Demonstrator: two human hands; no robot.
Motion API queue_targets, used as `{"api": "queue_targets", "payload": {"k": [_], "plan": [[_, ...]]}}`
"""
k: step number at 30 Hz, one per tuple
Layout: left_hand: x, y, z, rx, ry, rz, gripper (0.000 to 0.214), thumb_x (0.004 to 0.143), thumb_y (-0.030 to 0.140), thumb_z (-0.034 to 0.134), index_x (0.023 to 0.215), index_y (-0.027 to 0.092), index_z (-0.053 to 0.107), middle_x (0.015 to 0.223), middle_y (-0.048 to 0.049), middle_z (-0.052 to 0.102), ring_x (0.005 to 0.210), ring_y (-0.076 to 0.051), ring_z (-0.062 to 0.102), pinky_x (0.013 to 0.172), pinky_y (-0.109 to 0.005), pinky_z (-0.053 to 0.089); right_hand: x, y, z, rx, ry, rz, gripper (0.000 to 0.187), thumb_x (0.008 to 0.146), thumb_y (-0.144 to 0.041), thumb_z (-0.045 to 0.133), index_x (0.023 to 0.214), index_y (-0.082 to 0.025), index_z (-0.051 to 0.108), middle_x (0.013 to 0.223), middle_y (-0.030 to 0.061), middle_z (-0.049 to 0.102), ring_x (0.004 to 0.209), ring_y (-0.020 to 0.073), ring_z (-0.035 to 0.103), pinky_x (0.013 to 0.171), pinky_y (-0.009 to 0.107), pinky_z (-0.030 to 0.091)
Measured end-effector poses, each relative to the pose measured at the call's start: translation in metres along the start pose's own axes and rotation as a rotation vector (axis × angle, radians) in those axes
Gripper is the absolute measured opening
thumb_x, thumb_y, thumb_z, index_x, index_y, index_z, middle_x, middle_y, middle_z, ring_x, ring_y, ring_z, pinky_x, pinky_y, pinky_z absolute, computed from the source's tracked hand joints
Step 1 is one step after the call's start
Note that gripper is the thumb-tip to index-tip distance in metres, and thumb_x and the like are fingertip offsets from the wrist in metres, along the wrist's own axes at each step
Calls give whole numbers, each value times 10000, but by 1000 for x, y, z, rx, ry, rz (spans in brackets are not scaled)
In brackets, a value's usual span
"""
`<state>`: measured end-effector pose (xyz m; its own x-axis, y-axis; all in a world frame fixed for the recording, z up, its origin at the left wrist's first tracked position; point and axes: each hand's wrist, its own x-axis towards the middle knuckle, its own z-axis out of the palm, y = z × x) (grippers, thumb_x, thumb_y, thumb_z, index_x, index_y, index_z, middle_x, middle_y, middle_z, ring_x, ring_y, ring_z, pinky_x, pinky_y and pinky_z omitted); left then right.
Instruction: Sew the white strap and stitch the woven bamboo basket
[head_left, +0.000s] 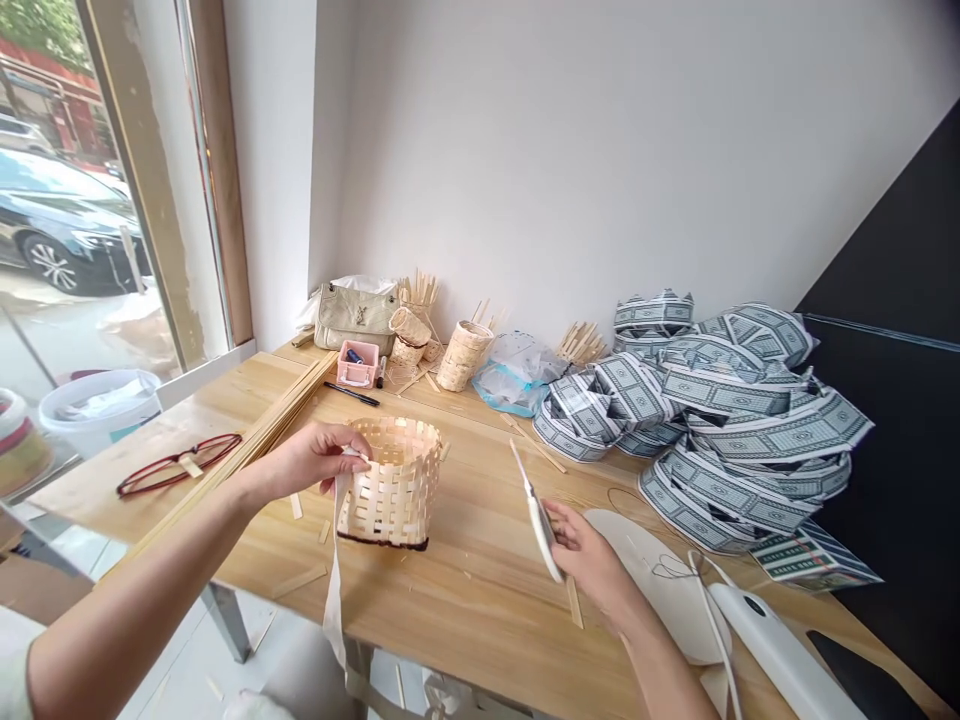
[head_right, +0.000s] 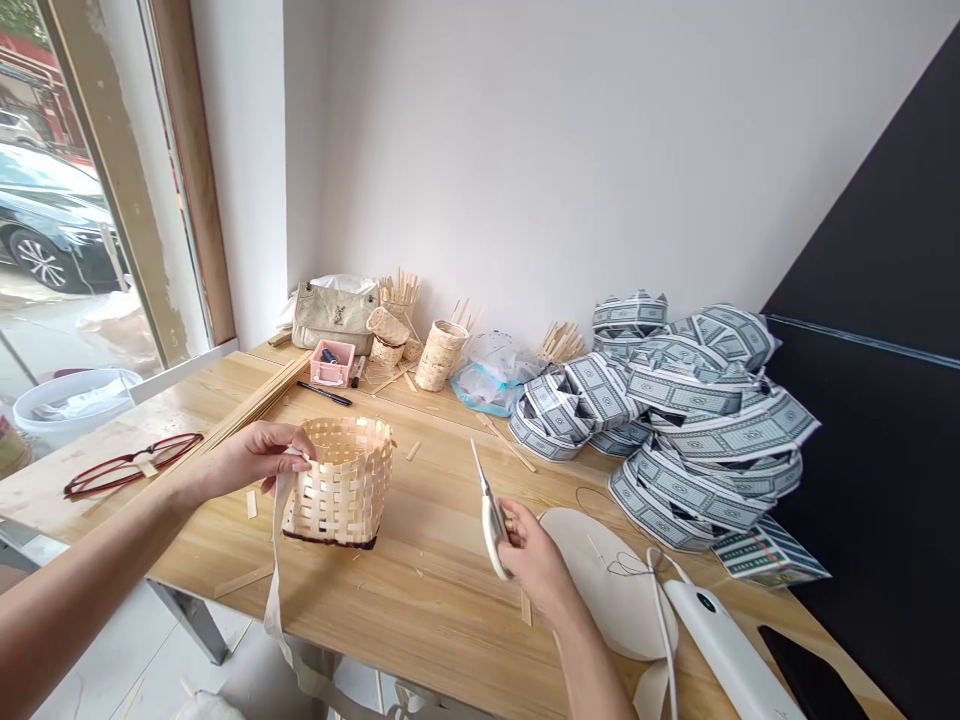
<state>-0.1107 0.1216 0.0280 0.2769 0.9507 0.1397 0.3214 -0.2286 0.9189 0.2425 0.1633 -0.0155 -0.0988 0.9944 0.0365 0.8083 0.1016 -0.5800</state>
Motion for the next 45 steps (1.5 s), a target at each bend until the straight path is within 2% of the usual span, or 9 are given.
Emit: {"api": "queue_targets", "payload": {"k": [3, 5, 8, 10, 14, 21, 34, 40, 45], "plan": [[-3, 4, -1, 4, -46, -1, 304, 768, 432, 573, 802, 132, 610, 639, 6, 535, 432, -57, 467, 384, -158, 445, -21, -10, -9, 430, -100, -100, 646, 758, -402, 489, 1345, -185, 328, 963, 89, 604, 851, 201, 597, 692, 291, 482], [-4, 9, -2, 10, -94, 0, 290, 778, 413, 565, 827, 133, 622, 669, -6, 555, 442, -60, 476, 400, -167, 456, -34, -24, -14, 696, -231, -185, 668, 725, -490, 580, 1312, -233, 387, 928, 73, 574, 798, 194, 571, 666, 288, 470], [-4, 16, -2, 39, -167, 5, 266, 804, 376, 533, 865, 132, 623, 721, -23, 570, 475, -71, 501, 423, -176, 466, -46, -53, -18, 763, -405, -312, 618, 695, -620, 588, 1181, -245, 519, 844, 46, 533, 725, 178, 519, 642, 280, 447], [-4, 19, -2, 70, -202, 6, 247, 823, 342, 500, 891, 131, 609, 715, -18, 559, 479, -71, 504, 432, -173, 461, -50, -72, -19, 700, -426, -319, 527, 717, -601, 573, 1105, -246, 551, 798, 25, 513, 684, 166, 499, 608, 270, 436], [-5, 23, -2, 91, -222, -17, 202, 825, 284, 476, 929, 136, 566, 640, 16, 512, 458, -66, 493, 430, -159, 434, -54, -93, -17, 295, -308, -342, 233, 708, -297, 659, 925, -252, 590, 758, -4, 529, 671, 158, 510, 600, 249, 423], [-6, 28, -2, 95, -226, -24, 98, 793, 231, 490, 855, 154, 491, 592, 44, 482, 453, -70, 497, 422, -154, 404, -54, -92, -27, -239, -147, -562, 254, 725, -248, 658, 969, -254, 585, 786, 9, 546, 563, 141, 511, 497, 238, 399], [-4, 33, 0, 167, -307, 32, 45, 822, 178, 428, 840, 159, 465, 643, 43, 459, 498, -61, 501, 454, -151, 427, -53, -98, -39, -576, -55, -688, 423, 726, -280, 674, 1127, -261, 540, 846, 9, 580, 630, 170, 585, 541, 275, 396], [-5, 37, 1, 220, -334, 22, 63, 830, 198, 413, 846, 160, 460, 644, 37, 466, 512, -77, 531, 464, -161, 428, -59, -100, -40, -615, -32, -660, 356, 730, -237, 645, 1076, -268, 567, 803, -10, 560, 600, 157, 567, 505, 273, 324], [-5, 44, 4, 245, -361, 24, 89, 827, 212, 406, 838, 156, 474, 667, 28, 472, 523, -78, 529, 490, -173, 442, -60, -103, -43, -639, 40, -738, 350, 685, -196, 668, 1023, -245, 590, 720, -23, 514, 573, 133, 506, 493, 265, 269]]}}
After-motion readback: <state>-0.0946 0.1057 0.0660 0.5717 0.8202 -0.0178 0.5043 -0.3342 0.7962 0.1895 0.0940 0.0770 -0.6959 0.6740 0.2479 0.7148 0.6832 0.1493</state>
